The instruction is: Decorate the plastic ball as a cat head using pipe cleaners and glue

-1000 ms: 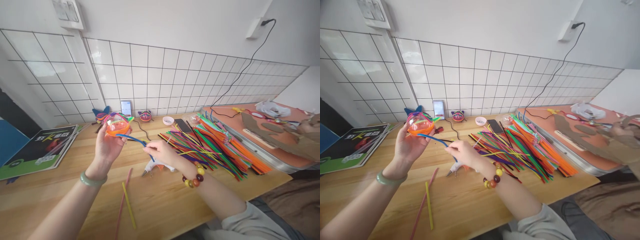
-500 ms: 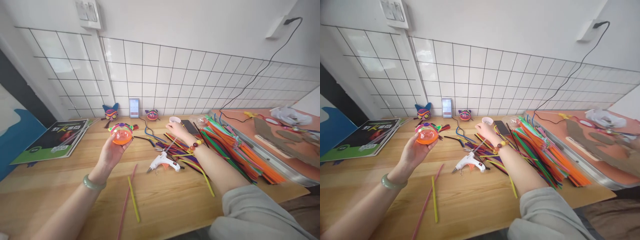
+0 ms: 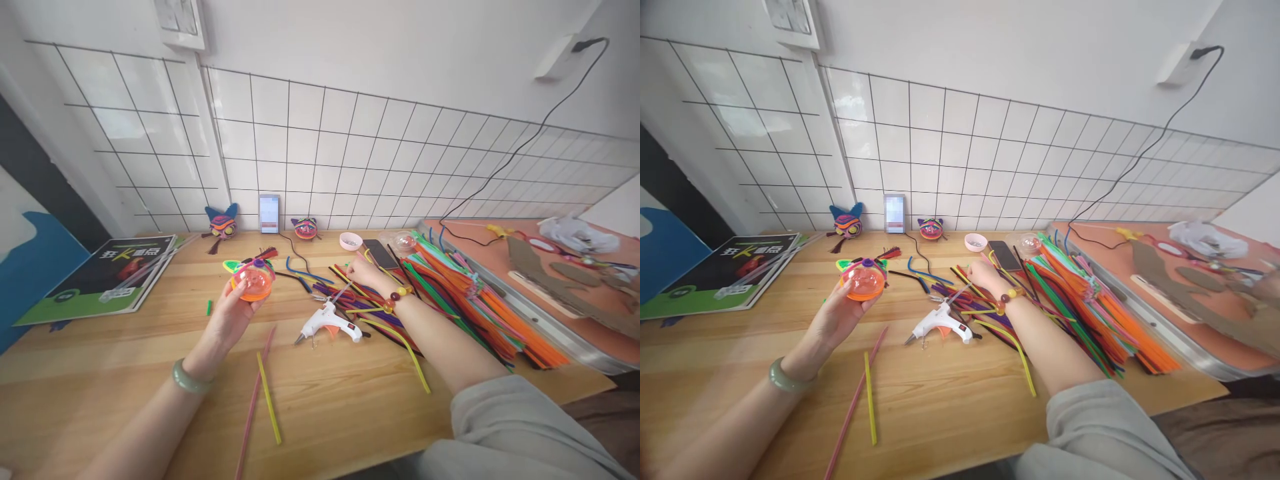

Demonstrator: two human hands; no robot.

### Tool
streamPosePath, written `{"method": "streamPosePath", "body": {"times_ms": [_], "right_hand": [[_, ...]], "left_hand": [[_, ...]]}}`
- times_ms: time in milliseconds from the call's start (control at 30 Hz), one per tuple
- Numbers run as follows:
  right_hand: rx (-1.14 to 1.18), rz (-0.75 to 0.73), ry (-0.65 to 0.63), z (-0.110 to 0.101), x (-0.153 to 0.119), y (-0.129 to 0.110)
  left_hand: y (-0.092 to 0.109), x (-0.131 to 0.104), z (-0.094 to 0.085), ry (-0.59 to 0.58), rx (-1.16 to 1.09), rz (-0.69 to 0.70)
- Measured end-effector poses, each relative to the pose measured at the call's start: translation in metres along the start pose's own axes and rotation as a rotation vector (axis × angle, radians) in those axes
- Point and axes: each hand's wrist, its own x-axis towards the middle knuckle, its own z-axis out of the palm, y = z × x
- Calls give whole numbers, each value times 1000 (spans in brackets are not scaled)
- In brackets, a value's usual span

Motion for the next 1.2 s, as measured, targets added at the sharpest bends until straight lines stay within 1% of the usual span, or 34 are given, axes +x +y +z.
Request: {"method": "streamPosePath", "body": {"times_ms": [100,167,267,367,433,500,533,567,600,633,667,700,733,767,800,867,933,1000,1067,1200], "right_hand": [[120,-1,94,-7,7,6],[207,-13,189,-17,12,10],[353,-53,402,-41,24,15],[495,-119,663,-76,38,12],[560,-172,820,-102,44,2],[598,-247,971,-127,41,-17],[634,-351,1101,-136,36,-29],[638,-451,1182,-142,27,-44],[599,-535,1216,-145,15,-59],[521,-590,1226,-144,1,-75],[409,-624,1163,-140,-16,-92],[279,-685,1050,-132,-33,-107],[133,-764,928,-121,-51,-121],[16,-805,829,-108,-68,-133],[-60,-842,756,-93,-82,-142],[-84,-867,698,-65,-105,-156],[-58,-862,629,-41,-117,-163],[-34,-833,596,-25,-121,-168],[-33,-815,586,-16,-120,-172],[-41,-783,605,-8,-116,-178]], "left_hand": [[0,0,-1,3,5,-3],[-1,0,-1,6,4,-5],[-2,0,-2,12,-1,-12],[-2,0,-2,9,4,-27],[-3,-1,-3,10,9,-39],[-3,-1,-3,13,12,-43],[-4,-1,-2,12,12,-42],[-4,-2,-1,12,11,-39],[-4,-3,0,14,9,-35],[-4,-4,1,17,7,-33],[-4,-5,3,19,3,-34],[-4,-6,5,21,-3,-34],[-4,-8,7,17,-9,-37],[-4,-10,10,7,-15,-38],[-4,-12,12,-5,-21,-33],[-5,-16,17,-45,-24,-37],[-6,-19,20,-64,-28,-52],[-8,-22,22,-67,-34,-74],[-10,-24,23,-73,-39,-89],[-11,-27,26,-86,-52,-91]]}}
